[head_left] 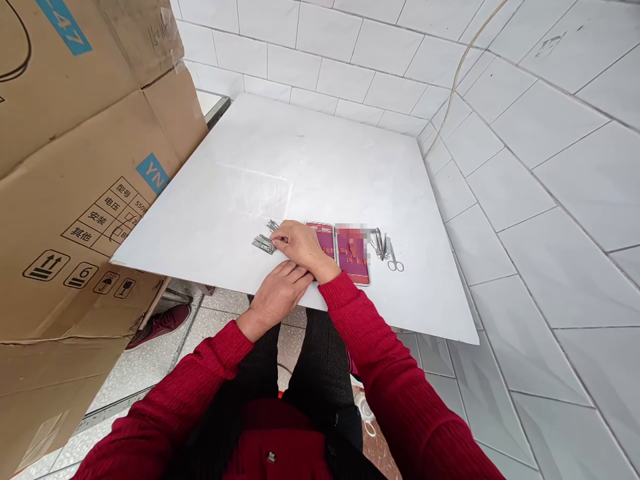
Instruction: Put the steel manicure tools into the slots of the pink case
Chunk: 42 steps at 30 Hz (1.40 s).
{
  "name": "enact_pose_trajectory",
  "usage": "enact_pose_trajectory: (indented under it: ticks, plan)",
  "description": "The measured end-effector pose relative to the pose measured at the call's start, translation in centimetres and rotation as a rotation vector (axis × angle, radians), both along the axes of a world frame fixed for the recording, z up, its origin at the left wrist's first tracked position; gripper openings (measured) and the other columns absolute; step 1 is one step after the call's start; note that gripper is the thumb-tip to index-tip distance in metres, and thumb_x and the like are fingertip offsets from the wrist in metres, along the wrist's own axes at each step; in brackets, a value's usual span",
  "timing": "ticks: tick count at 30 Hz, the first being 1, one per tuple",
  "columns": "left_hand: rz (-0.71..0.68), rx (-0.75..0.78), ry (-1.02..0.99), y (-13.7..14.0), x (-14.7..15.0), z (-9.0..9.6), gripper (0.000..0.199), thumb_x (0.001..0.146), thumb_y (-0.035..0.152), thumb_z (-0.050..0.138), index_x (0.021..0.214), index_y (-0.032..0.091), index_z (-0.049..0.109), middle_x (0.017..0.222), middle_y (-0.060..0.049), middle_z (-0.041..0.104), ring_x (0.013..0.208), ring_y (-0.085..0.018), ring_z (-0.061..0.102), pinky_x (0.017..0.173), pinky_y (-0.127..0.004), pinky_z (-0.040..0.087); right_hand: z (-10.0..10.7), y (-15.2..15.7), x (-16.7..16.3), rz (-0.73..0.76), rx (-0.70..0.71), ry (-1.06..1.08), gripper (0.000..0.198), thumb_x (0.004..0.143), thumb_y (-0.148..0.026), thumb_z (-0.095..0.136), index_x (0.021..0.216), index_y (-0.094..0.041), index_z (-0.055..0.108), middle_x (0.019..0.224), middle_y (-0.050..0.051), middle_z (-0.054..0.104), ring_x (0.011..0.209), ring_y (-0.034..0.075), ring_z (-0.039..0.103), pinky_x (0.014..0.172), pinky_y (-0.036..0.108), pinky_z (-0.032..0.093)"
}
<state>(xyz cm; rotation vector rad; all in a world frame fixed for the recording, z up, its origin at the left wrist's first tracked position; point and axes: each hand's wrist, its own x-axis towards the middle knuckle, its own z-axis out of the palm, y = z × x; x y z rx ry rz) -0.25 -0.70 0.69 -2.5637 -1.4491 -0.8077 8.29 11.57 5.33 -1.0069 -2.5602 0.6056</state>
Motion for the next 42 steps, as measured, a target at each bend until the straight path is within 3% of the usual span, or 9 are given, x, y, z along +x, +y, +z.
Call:
enact_pose_trajectory:
  ticks: [14, 28, 36, 42]
  plan:
    - [0.006, 0.015, 0.008, -0.1, 0.0, 0.1, 0.025, 0.102, 0.018, 0.053, 0.122, 0.018, 0.068, 0.123, -0.010, 0.071, 0.117, -0.025, 0.064, 0.102, -0.044, 0.055, -1.0, 0.4, 0.2, -0.218, 0.055, -0.003, 0.020, 0.097, -0.021, 0.058, 0.096, -0.022, 0.078, 0.104, 0.005, 0.073, 0.093, 0.020, 0.065, 0.074, 0.029, 0.044]
    - [0.006, 0.024, 0.012, 0.0, 0.0, 0.1, 0.023, 0.102, 0.018, 0.053, 0.120, 0.018, 0.068, 0.118, -0.009, 0.071, 0.112, -0.024, 0.064, 0.100, -0.043, 0.055, -0.6, 0.0, 0.2, -0.164, 0.056, -0.014, 0.016, 0.096, -0.024, 0.062, 0.097, -0.023, 0.077, 0.106, 0.003, 0.073, 0.096, 0.019, 0.064, 0.076, 0.028, 0.043]
    - [0.007, 0.040, 0.023, -0.1, 0.1, 0.1, 0.022, 0.102, 0.019, 0.054, 0.118, 0.016, 0.070, 0.117, -0.009, 0.072, 0.109, -0.024, 0.064, 0.101, -0.042, 0.055, 0.0, -0.4, -0.2, -0.174, 0.103, -0.152, 0.020, 0.097, -0.020, 0.057, 0.088, -0.020, 0.075, 0.099, 0.004, 0.073, 0.082, 0.016, 0.061, 0.065, 0.028, 0.031]
    - [0.006, 0.028, 0.012, 0.0, 0.0, 0.0, 0.022, 0.103, 0.019, 0.053, 0.118, 0.018, 0.069, 0.118, -0.008, 0.071, 0.110, -0.023, 0.064, 0.102, -0.042, 0.054, 0.4, -0.6, -0.3, -0.180, 0.154, -0.238, 0.022, 0.099, -0.019, 0.053, 0.093, -0.019, 0.074, 0.100, 0.006, 0.073, 0.082, 0.017, 0.061, 0.063, 0.030, 0.028]
